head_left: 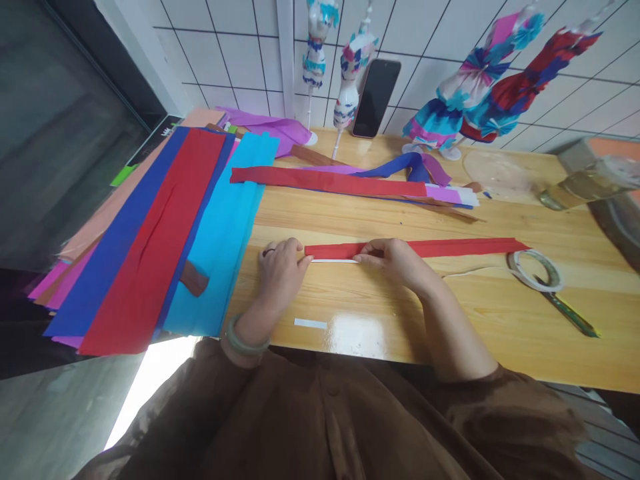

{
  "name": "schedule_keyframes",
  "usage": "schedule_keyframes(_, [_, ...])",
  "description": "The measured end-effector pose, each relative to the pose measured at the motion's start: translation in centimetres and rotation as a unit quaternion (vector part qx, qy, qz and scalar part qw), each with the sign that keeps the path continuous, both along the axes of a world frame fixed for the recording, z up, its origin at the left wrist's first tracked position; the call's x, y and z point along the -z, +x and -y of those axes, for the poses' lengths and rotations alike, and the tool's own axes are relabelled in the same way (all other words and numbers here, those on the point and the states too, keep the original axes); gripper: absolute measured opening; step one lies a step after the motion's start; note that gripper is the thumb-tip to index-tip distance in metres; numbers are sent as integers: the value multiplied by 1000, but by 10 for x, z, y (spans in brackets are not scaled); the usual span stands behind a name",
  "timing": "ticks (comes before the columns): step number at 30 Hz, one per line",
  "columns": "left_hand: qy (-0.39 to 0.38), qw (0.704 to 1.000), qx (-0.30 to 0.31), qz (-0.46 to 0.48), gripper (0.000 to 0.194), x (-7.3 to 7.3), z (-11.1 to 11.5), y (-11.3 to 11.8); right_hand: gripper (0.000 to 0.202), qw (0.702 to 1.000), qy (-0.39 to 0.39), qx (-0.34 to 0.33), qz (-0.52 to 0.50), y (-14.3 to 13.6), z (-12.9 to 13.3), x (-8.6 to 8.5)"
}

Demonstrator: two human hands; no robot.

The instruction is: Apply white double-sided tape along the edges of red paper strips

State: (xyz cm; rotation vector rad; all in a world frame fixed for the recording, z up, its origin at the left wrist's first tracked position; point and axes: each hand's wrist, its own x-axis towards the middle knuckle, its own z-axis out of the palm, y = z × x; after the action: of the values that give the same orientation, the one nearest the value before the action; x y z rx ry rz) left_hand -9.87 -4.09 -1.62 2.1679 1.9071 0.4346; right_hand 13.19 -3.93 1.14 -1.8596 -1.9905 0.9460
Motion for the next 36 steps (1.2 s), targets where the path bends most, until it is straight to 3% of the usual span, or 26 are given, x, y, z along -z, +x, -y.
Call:
schedule_keyframes(10, [-10, 1000, 2, 1, 20, -1, 0, 0, 29, 999, -8, 7, -50, 13, 1, 5])
schedule_keyframes(20, [-25, 1000, -3, 2, 19, -3, 0, 1, 24, 999, -3, 51, -1, 10, -5, 10])
schedule_keyframes(36, [-27, 1000, 0, 8, 17, -2, 0, 0, 19, 999, 3, 44, 17, 8, -8, 10])
